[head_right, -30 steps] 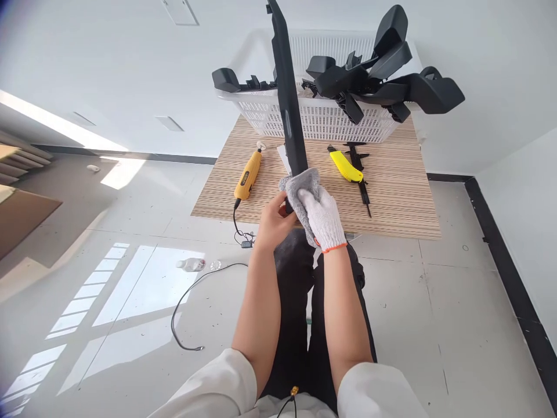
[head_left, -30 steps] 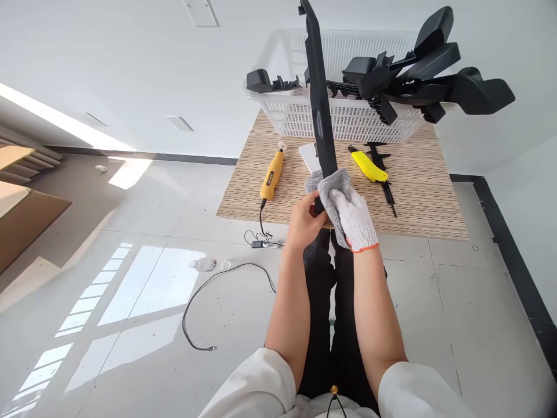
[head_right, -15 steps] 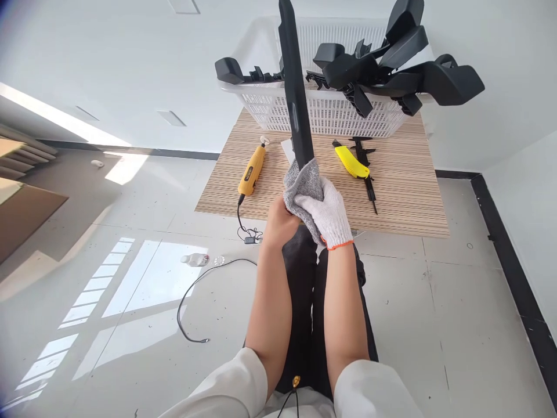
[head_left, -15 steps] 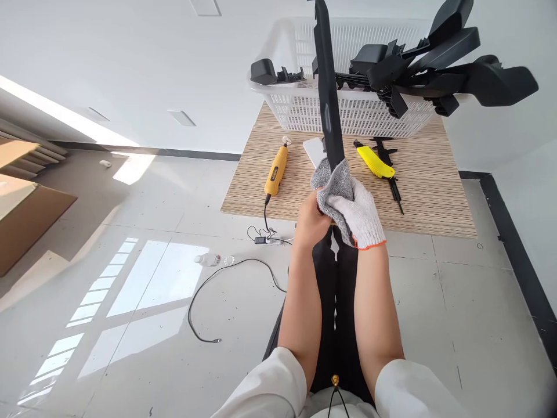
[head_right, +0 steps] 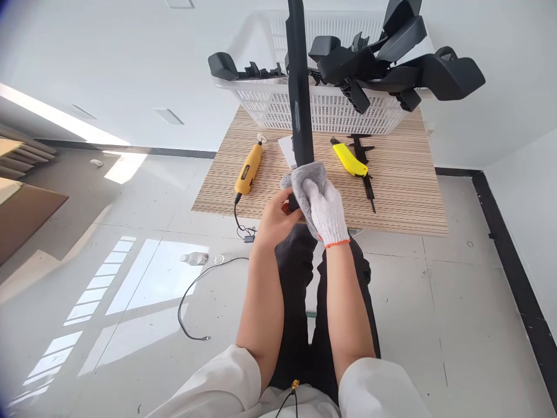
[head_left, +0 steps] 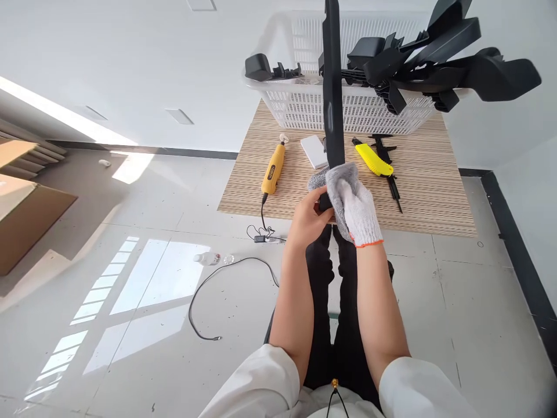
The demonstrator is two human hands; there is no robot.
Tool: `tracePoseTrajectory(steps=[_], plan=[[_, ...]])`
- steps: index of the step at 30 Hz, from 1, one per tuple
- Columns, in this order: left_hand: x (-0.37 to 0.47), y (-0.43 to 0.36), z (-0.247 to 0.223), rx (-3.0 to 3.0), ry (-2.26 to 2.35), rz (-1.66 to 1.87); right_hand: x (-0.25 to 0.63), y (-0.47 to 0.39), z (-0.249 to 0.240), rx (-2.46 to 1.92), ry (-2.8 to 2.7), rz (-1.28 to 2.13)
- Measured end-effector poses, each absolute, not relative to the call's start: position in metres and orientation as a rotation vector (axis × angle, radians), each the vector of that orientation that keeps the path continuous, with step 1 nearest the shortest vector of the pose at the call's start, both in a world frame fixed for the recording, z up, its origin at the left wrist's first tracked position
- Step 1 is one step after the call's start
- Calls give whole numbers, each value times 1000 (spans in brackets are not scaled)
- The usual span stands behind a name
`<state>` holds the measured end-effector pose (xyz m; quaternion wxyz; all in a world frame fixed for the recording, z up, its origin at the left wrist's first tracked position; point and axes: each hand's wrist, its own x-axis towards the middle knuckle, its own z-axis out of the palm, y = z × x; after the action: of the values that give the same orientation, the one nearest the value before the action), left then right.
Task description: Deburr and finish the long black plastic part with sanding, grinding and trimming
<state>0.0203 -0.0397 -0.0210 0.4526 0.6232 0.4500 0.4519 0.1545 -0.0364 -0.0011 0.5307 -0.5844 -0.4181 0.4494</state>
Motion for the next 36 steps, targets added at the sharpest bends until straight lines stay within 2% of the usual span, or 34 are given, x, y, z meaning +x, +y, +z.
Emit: tracePoseTrajectory(steps=[14,24,36], plan=[[18,-39,-12,1810,1164,1019,144,-43,7,-1533,-1074,976],[31,-34,-18,1930,1220,1122,146,-23,1,-1495,-1089,996],[52,-23,-33,1708,1645,1127,144,15,3,-1550,-1119,911]])
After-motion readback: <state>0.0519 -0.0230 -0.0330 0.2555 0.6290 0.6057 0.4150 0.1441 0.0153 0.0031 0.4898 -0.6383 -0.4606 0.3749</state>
